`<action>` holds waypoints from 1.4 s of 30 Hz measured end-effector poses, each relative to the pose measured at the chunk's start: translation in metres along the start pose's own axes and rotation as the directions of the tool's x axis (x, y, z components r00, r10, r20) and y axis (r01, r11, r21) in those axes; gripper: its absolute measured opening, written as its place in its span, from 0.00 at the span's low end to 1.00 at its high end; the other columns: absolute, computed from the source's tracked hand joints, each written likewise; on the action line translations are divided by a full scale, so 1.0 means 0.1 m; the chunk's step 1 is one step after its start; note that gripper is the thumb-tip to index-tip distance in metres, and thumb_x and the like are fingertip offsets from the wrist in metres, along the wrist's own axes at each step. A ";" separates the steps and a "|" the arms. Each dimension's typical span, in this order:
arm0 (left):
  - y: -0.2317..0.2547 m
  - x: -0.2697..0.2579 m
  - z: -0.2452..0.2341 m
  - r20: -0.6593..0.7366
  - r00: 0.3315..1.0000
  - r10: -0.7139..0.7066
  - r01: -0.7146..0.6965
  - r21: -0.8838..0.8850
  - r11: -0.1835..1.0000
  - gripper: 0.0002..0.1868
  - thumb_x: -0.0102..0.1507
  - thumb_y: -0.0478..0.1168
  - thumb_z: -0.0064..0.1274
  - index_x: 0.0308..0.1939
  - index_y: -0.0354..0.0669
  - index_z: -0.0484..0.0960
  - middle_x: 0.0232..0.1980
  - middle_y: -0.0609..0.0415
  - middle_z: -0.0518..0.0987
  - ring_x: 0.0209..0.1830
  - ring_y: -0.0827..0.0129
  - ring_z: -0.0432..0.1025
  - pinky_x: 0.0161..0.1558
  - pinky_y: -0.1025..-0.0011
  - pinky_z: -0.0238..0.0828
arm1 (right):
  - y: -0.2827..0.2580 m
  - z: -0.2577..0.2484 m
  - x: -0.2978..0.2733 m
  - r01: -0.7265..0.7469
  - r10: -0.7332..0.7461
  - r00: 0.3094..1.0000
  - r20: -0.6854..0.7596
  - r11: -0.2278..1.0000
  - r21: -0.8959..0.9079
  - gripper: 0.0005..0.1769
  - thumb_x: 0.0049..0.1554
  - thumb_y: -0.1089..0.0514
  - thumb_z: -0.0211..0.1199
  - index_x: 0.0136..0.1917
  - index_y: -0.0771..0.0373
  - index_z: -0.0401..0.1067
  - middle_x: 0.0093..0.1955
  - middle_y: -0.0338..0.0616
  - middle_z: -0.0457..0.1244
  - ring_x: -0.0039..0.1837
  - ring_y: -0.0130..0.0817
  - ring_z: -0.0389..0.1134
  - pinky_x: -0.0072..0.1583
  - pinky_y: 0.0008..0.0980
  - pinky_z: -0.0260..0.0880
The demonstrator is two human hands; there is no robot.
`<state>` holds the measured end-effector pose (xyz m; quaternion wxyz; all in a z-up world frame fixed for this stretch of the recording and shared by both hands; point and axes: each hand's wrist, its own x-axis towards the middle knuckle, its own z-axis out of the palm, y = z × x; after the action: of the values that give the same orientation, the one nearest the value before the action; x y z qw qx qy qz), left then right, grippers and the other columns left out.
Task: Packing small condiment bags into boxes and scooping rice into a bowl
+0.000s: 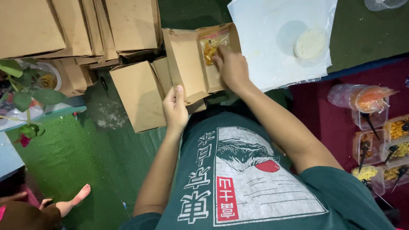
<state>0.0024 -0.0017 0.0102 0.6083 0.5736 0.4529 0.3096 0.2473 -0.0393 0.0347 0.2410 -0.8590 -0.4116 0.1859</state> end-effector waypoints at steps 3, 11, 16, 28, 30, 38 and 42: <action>0.21 -0.01 0.03 0.015 1.000 0.003 -0.003 0.000 1.000 0.16 0.76 0.45 0.43 0.43 0.44 0.85 0.40 0.57 0.84 0.44 0.78 0.71 0.52 0.70 0.73 | 0.01 -0.09 -0.05 0.077 -0.079 0.997 -0.001 0.982 -0.173 0.22 0.62 0.46 0.67 0.66 0.54 0.71 0.47 0.56 0.71 0.48 0.60 0.75 0.50 0.56 0.75; 0.72 -0.07 0.12 -0.052 0.998 -0.045 0.049 0.077 0.996 0.31 0.72 0.52 0.42 0.73 0.35 0.62 0.59 0.41 0.81 0.58 0.66 0.77 0.58 0.71 0.71 | 0.00 -0.14 -0.09 0.101 -0.084 0.994 0.076 0.965 -0.244 0.40 0.62 0.40 0.68 0.76 0.56 0.51 0.55 0.61 0.66 0.39 0.66 0.69 0.35 0.57 0.66; 0.95 -0.07 0.12 -0.014 0.831 0.556 -0.437 0.601 0.669 0.22 0.77 0.37 0.39 0.75 0.35 0.60 0.75 0.38 0.65 0.77 0.46 0.64 0.78 0.55 0.66 | 0.09 -0.15 -0.27 0.369 -0.437 0.898 -0.055 0.814 -0.448 0.20 0.60 0.53 0.66 0.62 0.66 0.70 0.52 0.49 0.60 0.51 0.47 0.66 0.30 0.38 0.70; 0.96 0.30 0.89 0.572 0.768 0.286 -0.497 0.816 -0.296 0.12 0.58 0.33 0.52 0.43 0.43 0.86 0.48 0.48 0.76 0.53 0.53 0.69 0.57 0.58 0.67 | 0.82 -1.33 -0.86 0.308 -0.362 0.792 -0.492 0.932 -0.190 0.13 0.67 0.64 0.66 0.64 0.70 0.73 0.54 0.56 0.61 0.57 0.53 0.64 0.56 0.45 0.69; 0.71 0.41 1.12 0.586 0.765 0.267 -0.518 0.806 -0.285 0.17 0.63 0.36 0.48 0.55 0.41 0.80 0.57 0.45 0.74 0.60 0.52 0.69 0.58 0.62 0.69 | 1.10 -1.47 -0.90 0.259 -0.293 0.814 -0.502 0.956 -0.138 0.22 0.66 0.65 0.70 0.69 0.70 0.68 0.58 0.57 0.58 0.59 0.52 0.62 0.58 0.46 0.67; 0.58 0.61 1.45 0.620 0.779 -0.096 -0.593 0.777 0.211 0.38 0.67 0.29 0.39 0.82 0.48 0.50 0.81 0.35 0.48 0.77 0.25 0.43 0.69 0.34 0.52 | 1.75 -1.81 -0.74 -0.242 0.271 0.926 -0.263 0.960 0.138 0.71 0.53 0.61 0.91 0.85 0.53 0.35 0.84 0.68 0.37 0.86 0.65 0.37 0.79 0.69 0.43; 0.67 0.50 1.45 0.631 0.774 -0.060 -0.625 0.775 0.094 0.38 0.62 0.30 0.50 0.77 0.49 0.61 0.77 0.33 0.53 0.75 0.29 0.48 0.66 0.40 0.60 | 1.95 -1.78 -0.63 -0.175 0.199 0.964 -0.175 0.974 0.144 0.74 0.47 0.57 0.93 0.84 0.59 0.35 0.83 0.63 0.43 0.83 0.59 0.43 0.79 0.61 0.45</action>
<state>0.1634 -0.0078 0.0560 0.1091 0.9610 0.2311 -0.1057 0.4227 -0.2421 0.0763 0.3146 -0.8906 -0.2912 0.1518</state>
